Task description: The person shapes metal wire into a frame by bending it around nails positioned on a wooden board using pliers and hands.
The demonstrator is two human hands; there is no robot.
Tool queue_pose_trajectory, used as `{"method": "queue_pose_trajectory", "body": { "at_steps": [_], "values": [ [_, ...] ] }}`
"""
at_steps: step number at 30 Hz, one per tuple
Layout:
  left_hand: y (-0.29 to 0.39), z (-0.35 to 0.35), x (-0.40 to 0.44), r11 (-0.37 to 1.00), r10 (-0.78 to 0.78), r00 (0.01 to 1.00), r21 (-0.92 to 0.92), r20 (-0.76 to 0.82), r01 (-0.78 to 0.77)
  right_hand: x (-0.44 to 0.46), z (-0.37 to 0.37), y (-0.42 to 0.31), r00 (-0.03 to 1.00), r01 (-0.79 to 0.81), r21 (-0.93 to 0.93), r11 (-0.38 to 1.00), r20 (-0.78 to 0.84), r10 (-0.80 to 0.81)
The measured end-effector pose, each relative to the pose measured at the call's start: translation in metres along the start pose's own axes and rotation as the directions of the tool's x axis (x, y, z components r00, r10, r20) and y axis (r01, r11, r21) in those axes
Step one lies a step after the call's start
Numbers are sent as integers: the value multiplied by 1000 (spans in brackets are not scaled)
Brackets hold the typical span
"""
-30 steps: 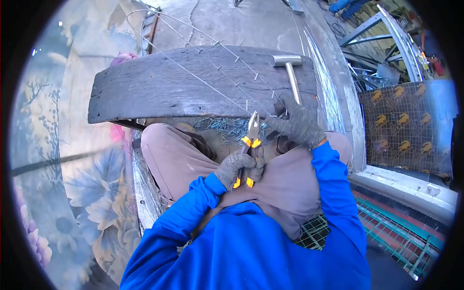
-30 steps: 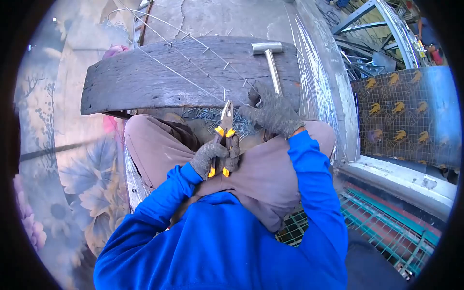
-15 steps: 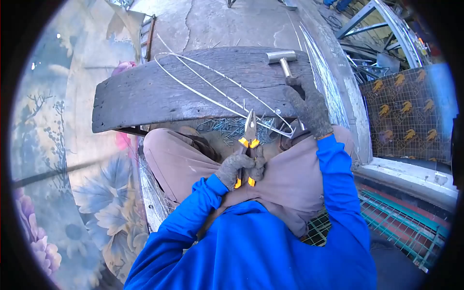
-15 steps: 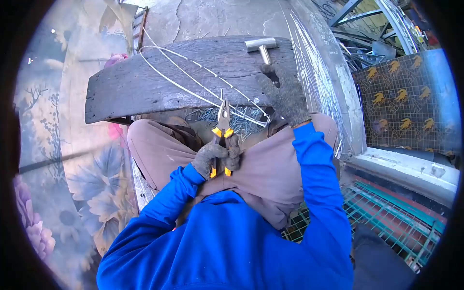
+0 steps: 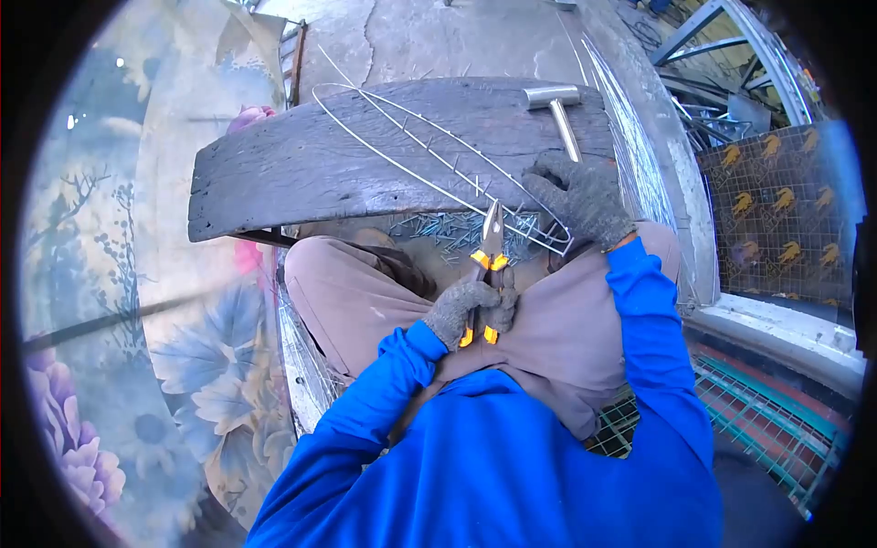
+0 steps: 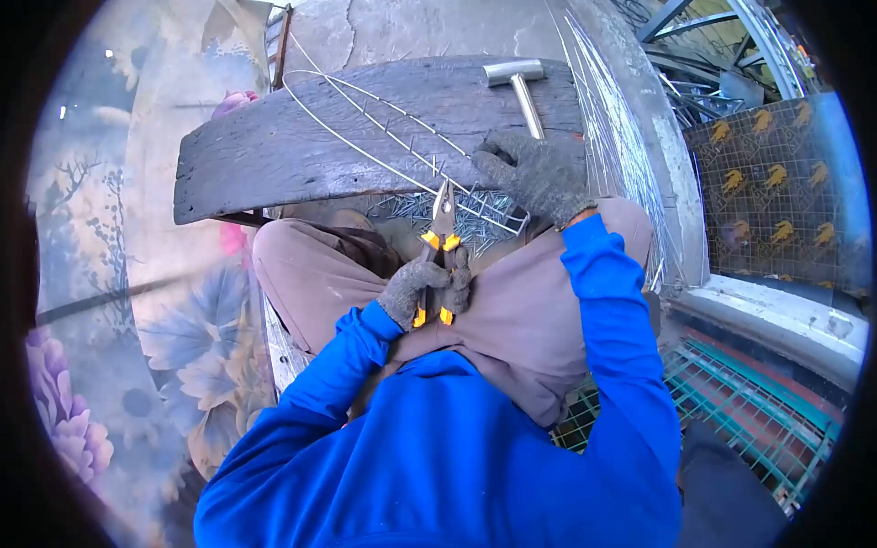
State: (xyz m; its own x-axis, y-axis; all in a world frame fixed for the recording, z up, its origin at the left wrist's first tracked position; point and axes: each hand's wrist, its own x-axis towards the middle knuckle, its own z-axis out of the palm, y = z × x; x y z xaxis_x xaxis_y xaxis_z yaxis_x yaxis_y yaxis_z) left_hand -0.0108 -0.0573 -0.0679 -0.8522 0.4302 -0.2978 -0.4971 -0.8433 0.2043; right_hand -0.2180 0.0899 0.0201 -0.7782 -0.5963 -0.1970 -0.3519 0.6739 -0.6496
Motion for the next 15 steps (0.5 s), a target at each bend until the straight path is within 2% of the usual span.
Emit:
{"method": "queue_pose_trajectory", "body": {
  "at_steps": [2,3,5,7,9,11,13,14,15],
  "values": [
    [1,1,0,1000,1,1000,8,-5,-1,0,-4,4,975,-129,113,985,197,106],
    [1,0,0,999,-20,1000,-51,-10,19,-4,-6,5,975,-134,113,985,196,110],
    [0,-1,1,993,-46,999,-109,-14,44,-14,-10,5,990,76,-69,995,121,-68],
    [-1,-3,2,995,-45,996,-93,-82,37,-21,-13,3,984,46,-70,997,172,-33],
    [-1,-2,4,995,-49,997,-94,-66,43,-28,-9,9,975,18,-71,997,223,-2],
    [-1,-1,6,995,-49,997,-94,-54,44,-33,7,21,977,192,-250,949,140,-161],
    [-1,0,8,990,-22,999,-138,40,27,-34,11,21,980,141,-266,954,172,-97],
    [-1,1,8,991,-28,999,-130,36,32,-35,12,18,978,93,-289,953,208,-32],
    [-1,1,8,988,-28,1000,-149,4,28,-37,11,18,979,90,-280,956,202,-33]
  ]
}}
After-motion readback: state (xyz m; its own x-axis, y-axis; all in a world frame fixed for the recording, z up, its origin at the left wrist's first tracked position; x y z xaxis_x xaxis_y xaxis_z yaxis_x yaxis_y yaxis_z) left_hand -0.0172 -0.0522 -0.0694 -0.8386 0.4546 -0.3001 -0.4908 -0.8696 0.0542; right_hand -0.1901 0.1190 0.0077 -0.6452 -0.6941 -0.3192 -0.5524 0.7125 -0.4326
